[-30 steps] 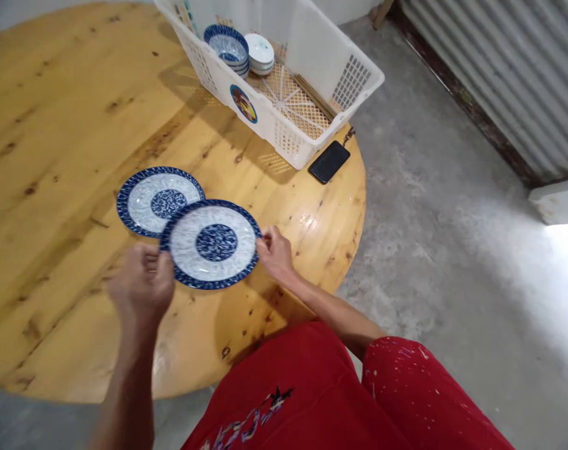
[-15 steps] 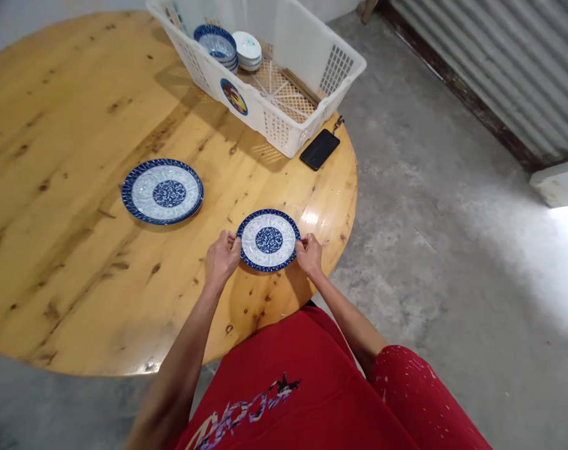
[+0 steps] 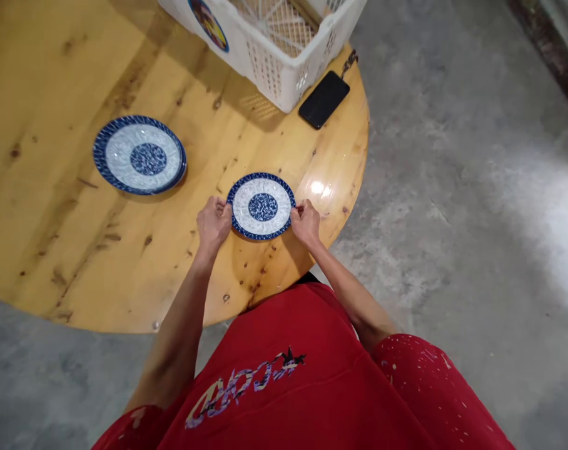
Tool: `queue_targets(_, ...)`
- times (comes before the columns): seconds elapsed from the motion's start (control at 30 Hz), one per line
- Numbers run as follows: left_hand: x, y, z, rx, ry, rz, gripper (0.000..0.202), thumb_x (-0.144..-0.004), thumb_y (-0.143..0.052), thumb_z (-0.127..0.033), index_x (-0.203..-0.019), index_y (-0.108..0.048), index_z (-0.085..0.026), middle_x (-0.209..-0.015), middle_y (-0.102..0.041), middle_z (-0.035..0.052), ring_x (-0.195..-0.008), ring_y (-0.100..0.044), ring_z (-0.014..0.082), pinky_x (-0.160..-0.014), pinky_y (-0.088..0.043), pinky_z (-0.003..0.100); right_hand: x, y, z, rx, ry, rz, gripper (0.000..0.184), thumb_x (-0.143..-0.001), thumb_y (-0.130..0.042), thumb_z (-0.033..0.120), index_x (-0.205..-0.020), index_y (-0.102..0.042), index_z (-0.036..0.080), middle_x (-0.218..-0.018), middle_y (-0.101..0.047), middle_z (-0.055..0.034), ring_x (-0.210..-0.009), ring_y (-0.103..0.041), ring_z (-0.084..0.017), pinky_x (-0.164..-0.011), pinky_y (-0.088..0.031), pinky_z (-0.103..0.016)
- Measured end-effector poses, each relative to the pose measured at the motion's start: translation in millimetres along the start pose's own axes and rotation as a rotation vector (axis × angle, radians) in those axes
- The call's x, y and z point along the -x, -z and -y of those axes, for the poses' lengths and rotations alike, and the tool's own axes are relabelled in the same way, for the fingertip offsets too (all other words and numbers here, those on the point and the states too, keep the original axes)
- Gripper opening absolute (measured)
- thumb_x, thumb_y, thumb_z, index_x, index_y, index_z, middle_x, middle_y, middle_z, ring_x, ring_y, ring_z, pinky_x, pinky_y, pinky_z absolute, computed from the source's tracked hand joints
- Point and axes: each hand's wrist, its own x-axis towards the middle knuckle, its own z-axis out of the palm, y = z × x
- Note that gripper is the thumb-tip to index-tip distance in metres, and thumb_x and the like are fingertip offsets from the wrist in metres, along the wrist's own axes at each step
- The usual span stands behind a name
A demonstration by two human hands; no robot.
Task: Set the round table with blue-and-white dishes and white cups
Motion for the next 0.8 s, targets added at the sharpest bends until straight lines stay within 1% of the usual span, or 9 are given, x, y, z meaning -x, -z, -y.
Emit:
queue_targets(0.17,-3.2,-4.6,9.6,0.033,0.003,-0.011,0.019,-0.092,-0.048,-0.031,-0.101,-0.060,-0.019,-0.088,-0.069,0.0069,-0.088,-0.064,0.0229,-0.087,-0.046,0.032,-1.4,-0.8,-5.1,0.000,-0.008,0.080,0.010,-0.082,-0.052,0.031,-0.084,-0.052,0.021,-0.072,-0.062,0.0002,-0.067,-0.062,-0.018,-0.066,-0.047,-0.029)
queue_targets(0.33,-1.1,-1.8,16.0,0.046,-0.012,-0.048,0.020,-0.092,-0.048,-0.034,-0.099,-0.059,-0.019,-0.087,-0.067,0.0060,-0.088,-0.065,0.0227,-0.087,-0.047,0.033,6.6,-3.9,-2.4,-0.077,-0.033,0.140,0.010,-0.083,-0.053,0.031,-0.083,-0.049,0.022,-0.065,-0.060,0.0023,-0.059,-0.062,-0.017,-0.059,-0.048,-0.028)
queue_targets(0.43,-0.5,0.9,16.9,0.026,-0.027,-0.069,0.017,-0.090,-0.049,-0.033,-0.094,-0.059,-0.020,-0.083,-0.067,0.0052,-0.082,-0.065,0.0225,-0.083,-0.048,0.033,10.8,-4.1,2.0,-0.105,-0.026,0.156,0.009,-0.082,-0.053,0.031,-0.082,-0.049,0.023,-0.062,-0.060,0.0031,-0.056,-0.062,-0.018,-0.057,-0.047,-0.028)
queue_targets(0.53,-1.1,1.9,16.8,0.011,-0.027,-0.075,0.014,-0.088,-0.049,-0.032,-0.090,-0.058,-0.021,-0.080,-0.067,0.0048,-0.076,-0.065,0.0229,-0.076,-0.048,0.033,11.5,-3.4,5.0,-0.100,-0.034,0.159,0.010,-0.082,-0.053,0.032,-0.082,-0.049,0.023,-0.063,-0.060,0.0024,-0.057,-0.062,-0.018,-0.057,-0.047,-0.029)
queue_targets(0.67,-0.4,1.3,17.1,0.006,-0.033,-0.077,0.014,-0.089,-0.049,-0.033,-0.089,-0.058,-0.022,-0.081,-0.069,0.0058,-0.077,-0.066,0.0244,-0.074,-0.048,0.033,11.1,-2.0,6.2,-0.080,-0.030,0.163,0.011,-0.081,-0.052,0.034,-0.081,-0.048,0.024,-0.063,-0.060,0.0017,-0.060,-0.063,-0.019,-0.058,-0.047,-0.029)
queue_targets(0.8,3.0,1.4,17.5,-0.028,-0.007,-0.078,0.013,-0.089,-0.049,-0.033,-0.088,-0.057,-0.023,-0.082,-0.069,0.0056,-0.079,-0.067,0.0254,-0.072,-0.046,0.033,13.9,-1.6,5.8,-0.087,-0.030,0.182,0.012,-0.081,-0.052,0.034,-0.082,-0.048,0.023,-0.063,-0.060,0.0015,-0.060,-0.064,-0.020,-0.059,-0.047,-0.030)
